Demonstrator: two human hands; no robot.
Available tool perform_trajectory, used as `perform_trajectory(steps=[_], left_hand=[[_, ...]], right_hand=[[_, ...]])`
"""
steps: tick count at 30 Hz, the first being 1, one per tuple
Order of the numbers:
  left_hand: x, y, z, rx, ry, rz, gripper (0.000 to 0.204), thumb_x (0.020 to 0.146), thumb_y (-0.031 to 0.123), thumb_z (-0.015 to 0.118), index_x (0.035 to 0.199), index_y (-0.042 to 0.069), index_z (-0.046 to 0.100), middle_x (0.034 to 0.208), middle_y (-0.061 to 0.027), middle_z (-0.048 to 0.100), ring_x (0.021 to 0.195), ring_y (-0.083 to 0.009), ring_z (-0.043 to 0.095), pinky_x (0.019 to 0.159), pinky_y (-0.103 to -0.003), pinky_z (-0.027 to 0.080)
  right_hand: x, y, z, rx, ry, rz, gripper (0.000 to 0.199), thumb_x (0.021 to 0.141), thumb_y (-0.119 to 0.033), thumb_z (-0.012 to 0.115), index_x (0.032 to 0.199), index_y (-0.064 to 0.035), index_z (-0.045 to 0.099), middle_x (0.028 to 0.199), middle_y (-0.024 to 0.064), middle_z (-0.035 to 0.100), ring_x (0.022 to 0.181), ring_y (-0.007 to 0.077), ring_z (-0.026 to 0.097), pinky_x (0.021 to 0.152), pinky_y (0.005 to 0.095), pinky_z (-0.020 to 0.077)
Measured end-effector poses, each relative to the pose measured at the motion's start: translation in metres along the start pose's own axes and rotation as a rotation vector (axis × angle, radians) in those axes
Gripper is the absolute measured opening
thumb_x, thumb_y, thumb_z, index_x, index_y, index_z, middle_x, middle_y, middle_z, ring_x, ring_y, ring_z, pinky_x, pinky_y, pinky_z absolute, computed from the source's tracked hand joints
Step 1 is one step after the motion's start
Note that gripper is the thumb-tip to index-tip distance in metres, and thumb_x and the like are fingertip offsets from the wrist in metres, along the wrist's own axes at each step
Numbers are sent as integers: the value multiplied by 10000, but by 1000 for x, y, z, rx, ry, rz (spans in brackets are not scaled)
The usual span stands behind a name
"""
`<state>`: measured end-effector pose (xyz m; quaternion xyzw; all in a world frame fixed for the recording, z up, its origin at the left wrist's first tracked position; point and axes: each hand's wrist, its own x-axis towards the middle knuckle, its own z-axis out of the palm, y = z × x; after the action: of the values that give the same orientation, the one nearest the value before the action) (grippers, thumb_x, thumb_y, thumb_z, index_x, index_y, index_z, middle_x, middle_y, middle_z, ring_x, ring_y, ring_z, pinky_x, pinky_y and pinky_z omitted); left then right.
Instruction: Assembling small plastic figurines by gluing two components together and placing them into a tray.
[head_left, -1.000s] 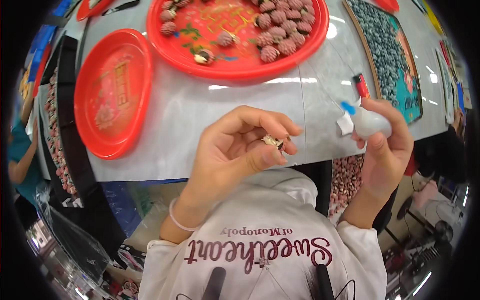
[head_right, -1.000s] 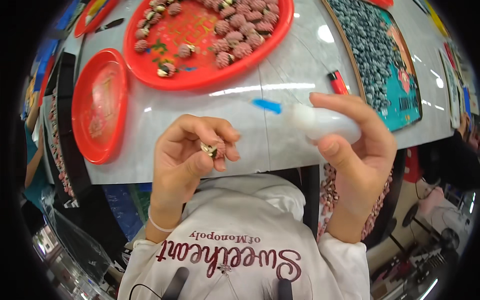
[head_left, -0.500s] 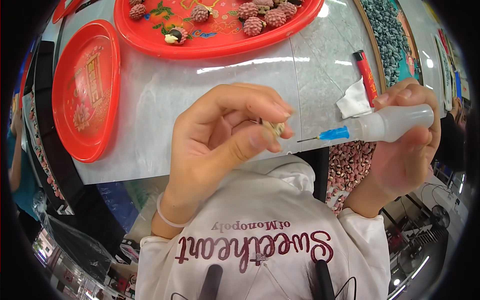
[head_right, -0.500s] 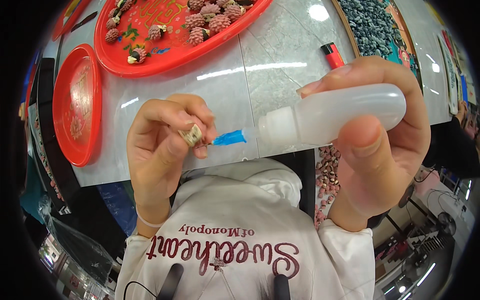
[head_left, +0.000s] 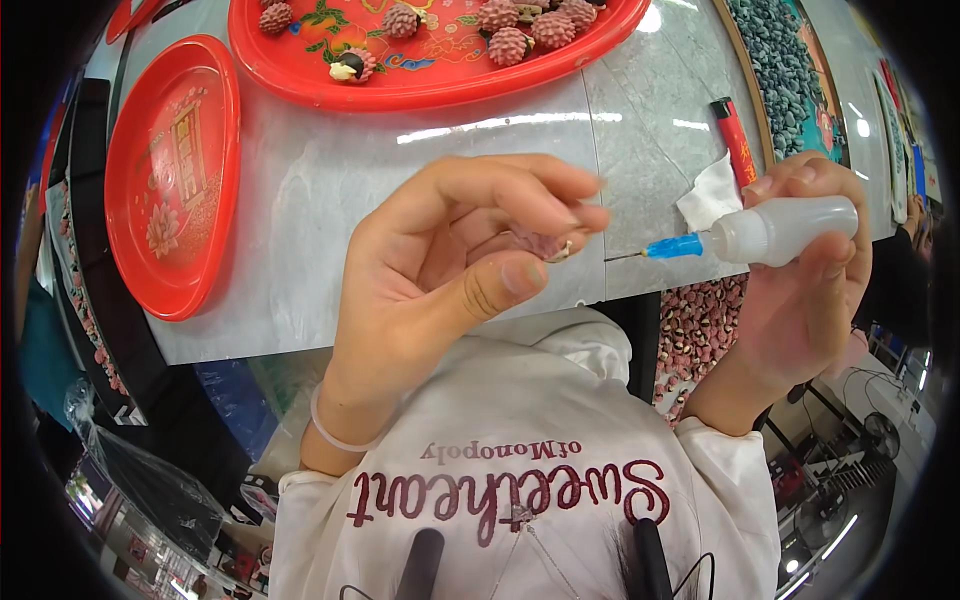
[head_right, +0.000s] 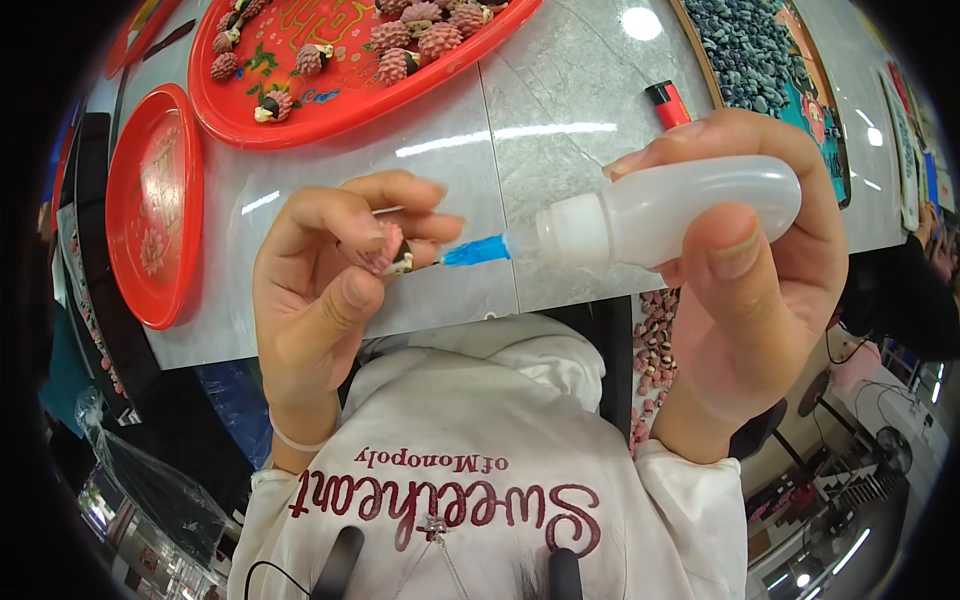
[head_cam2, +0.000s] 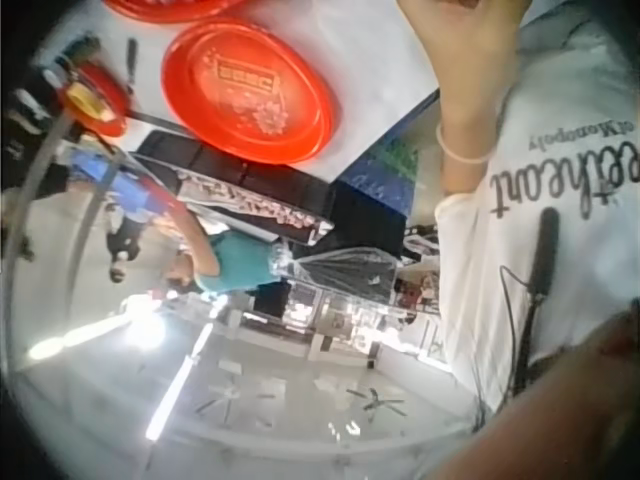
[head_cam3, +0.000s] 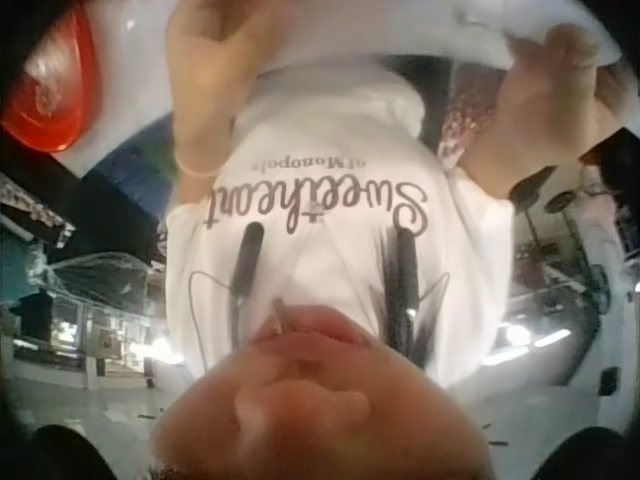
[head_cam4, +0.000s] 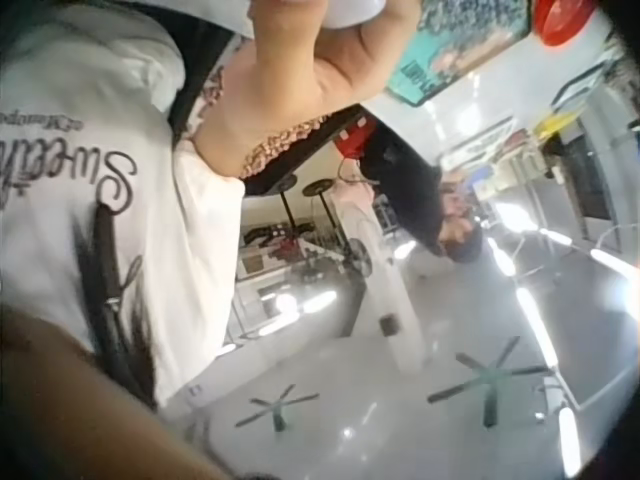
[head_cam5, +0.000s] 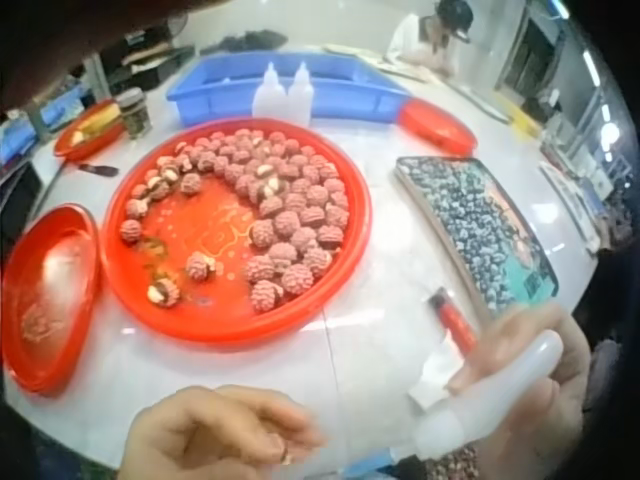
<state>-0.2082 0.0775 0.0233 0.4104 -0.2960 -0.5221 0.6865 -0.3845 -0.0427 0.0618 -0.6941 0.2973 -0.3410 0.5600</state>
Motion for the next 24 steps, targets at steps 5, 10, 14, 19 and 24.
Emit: perform_trajectory(steps=[5,10,14,19,24], left_hand=[[-2,-1,-7,13,-54,12,371,778,260,613,1006,11,458,981,-159,529,875,-198,536,744,-262,431],[-1,1,-2,-3,26,29,302,784,219,609,964,16,476,986,-151,517,856,-179,544,719,-236,443],[-1,0,-6,34,3,39,292,791,212,600,967,13,480,985,-156,518,834,-182,555,704,-239,452],[-1,2,-3,1,33,18,310,774,228,617,950,13,479,957,-168,534,774,-183,574,671,-238,479],[-2,2,-1,-55,60,10,353,753,265,633,947,10,487,944,-169,545,749,-167,576,651,-248,496]], right_hand=[[-1,-1,2,4,8,7,438,808,-367,524,966,37,471,859,120,461,820,187,494,725,260,391],[-2,-6,3,-11,14,2,452,807,-359,526,973,57,467,849,126,467,824,194,503,733,264,396],[-2,-7,4,-43,25,-82,460,808,-349,522,972,78,469,844,132,472,813,203,522,724,260,407],[-1,-6,8,-131,84,-148,463,807,-349,520,959,87,477,840,134,474,783,202,539,681,238,423],[1,-10,10,-136,38,-148,453,810,-344,520,957,84,485,838,137,475,768,197,549,646,239,455]])
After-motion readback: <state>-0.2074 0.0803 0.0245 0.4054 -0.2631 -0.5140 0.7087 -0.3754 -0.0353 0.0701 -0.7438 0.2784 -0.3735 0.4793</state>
